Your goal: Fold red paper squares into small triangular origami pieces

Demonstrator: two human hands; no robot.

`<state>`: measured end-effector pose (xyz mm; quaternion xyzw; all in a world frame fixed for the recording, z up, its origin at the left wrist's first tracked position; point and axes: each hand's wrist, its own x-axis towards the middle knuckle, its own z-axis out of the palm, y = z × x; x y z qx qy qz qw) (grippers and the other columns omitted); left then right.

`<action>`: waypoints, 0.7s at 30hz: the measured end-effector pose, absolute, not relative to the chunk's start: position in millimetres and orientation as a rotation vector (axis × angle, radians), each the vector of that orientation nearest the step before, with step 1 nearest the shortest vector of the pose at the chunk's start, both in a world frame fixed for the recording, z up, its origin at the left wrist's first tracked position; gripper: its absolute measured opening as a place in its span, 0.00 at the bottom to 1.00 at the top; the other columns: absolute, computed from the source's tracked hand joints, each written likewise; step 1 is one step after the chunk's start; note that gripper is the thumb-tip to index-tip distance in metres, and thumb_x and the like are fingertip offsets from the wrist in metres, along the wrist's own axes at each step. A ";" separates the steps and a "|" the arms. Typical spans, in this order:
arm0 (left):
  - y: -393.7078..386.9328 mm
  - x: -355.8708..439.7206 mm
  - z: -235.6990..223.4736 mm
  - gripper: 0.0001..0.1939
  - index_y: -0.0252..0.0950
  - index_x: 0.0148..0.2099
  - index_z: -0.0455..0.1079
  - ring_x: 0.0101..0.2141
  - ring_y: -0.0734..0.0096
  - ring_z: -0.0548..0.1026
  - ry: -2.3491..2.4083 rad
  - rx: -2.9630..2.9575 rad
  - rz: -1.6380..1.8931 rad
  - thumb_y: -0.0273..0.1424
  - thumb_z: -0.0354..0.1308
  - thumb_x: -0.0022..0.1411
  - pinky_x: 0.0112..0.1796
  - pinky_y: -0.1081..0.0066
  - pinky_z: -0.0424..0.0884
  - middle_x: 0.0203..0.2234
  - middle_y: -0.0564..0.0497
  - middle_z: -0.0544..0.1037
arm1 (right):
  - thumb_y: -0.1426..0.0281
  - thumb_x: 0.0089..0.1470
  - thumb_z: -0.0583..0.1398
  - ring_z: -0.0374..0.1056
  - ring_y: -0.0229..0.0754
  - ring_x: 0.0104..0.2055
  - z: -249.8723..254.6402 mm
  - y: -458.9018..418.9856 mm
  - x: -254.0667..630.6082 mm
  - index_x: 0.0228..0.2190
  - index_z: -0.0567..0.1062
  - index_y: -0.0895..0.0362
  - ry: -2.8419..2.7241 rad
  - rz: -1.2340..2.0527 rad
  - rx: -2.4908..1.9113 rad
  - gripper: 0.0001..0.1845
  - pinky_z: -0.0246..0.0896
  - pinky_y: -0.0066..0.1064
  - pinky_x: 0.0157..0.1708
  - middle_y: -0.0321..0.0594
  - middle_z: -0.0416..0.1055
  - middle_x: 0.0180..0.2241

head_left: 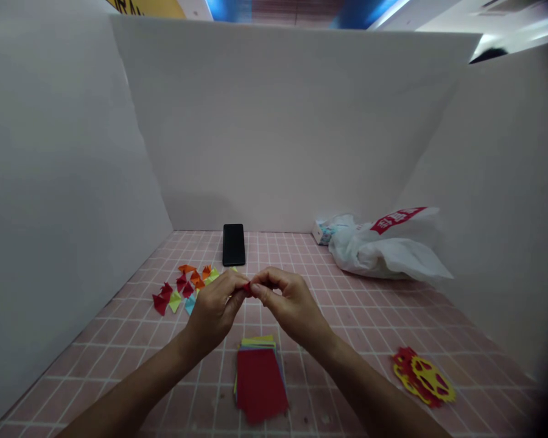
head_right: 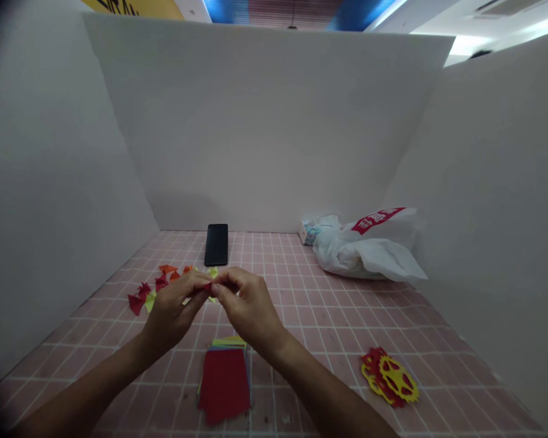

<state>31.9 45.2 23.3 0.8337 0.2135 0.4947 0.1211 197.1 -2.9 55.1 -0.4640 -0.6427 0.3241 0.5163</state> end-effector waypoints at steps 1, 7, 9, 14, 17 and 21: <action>45.2 31.8 23.3 0.06 0.36 0.40 0.71 0.33 0.69 0.77 0.614 2.444 1.452 0.23 0.54 0.68 0.35 0.72 0.72 0.31 0.50 0.78 | 0.75 0.56 0.60 0.68 0.38 0.31 55.4 -3.0 197.5 0.27 0.76 0.56 -1.573 0.745 -1.123 0.07 0.60 0.29 0.32 0.35 0.73 0.27; 45.0 32.3 24.1 0.06 0.36 0.39 0.70 0.33 0.68 0.77 0.609 2.508 1.453 0.22 0.54 0.68 0.35 0.71 0.73 0.31 0.49 0.78 | 0.78 0.57 0.56 0.65 0.38 0.29 53.3 -2.8 197.2 0.25 0.70 0.56 -1.817 0.413 -1.110 0.10 0.57 0.30 0.31 0.37 0.71 0.26; 44.9 32.3 24.4 0.06 0.36 0.40 0.70 0.34 0.68 0.77 0.618 2.513 1.448 0.23 0.53 0.68 0.35 0.70 0.73 0.32 0.48 0.78 | 0.78 0.57 0.56 0.64 0.38 0.28 50.6 -2.4 196.0 0.25 0.69 0.56 -1.841 0.334 -1.112 0.09 0.56 0.31 0.30 0.37 0.70 0.26; 44.8 31.8 24.4 0.06 0.37 0.39 0.70 0.34 0.67 0.78 0.679 2.502 1.473 0.24 0.53 0.68 0.35 0.70 0.73 0.32 0.48 0.79 | 0.77 0.56 0.56 0.66 0.38 0.29 46.2 -1.5 193.0 0.26 0.69 0.56 -1.757 0.341 -1.124 0.08 0.59 0.31 0.31 0.37 0.70 0.27; 44.5 31.6 24.5 0.06 0.37 0.39 0.70 0.36 0.67 0.78 0.681 2.493 1.477 0.23 0.54 0.68 0.37 0.70 0.74 0.33 0.48 0.79 | 0.77 0.55 0.56 0.66 0.38 0.29 47.7 -1.2 193.3 0.26 0.71 0.56 -1.703 0.413 -1.106 0.08 0.60 0.30 0.31 0.36 0.70 0.26; 43.9 31.6 26.4 0.06 0.36 0.40 0.71 0.35 0.68 0.78 0.660 2.436 1.457 0.23 0.54 0.68 0.37 0.70 0.74 0.33 0.48 0.79 | 0.78 0.54 0.57 0.66 0.36 0.28 51.6 -0.6 195.9 0.25 0.72 0.56 -1.694 0.495 -1.073 0.09 0.60 0.29 0.31 0.35 0.71 0.26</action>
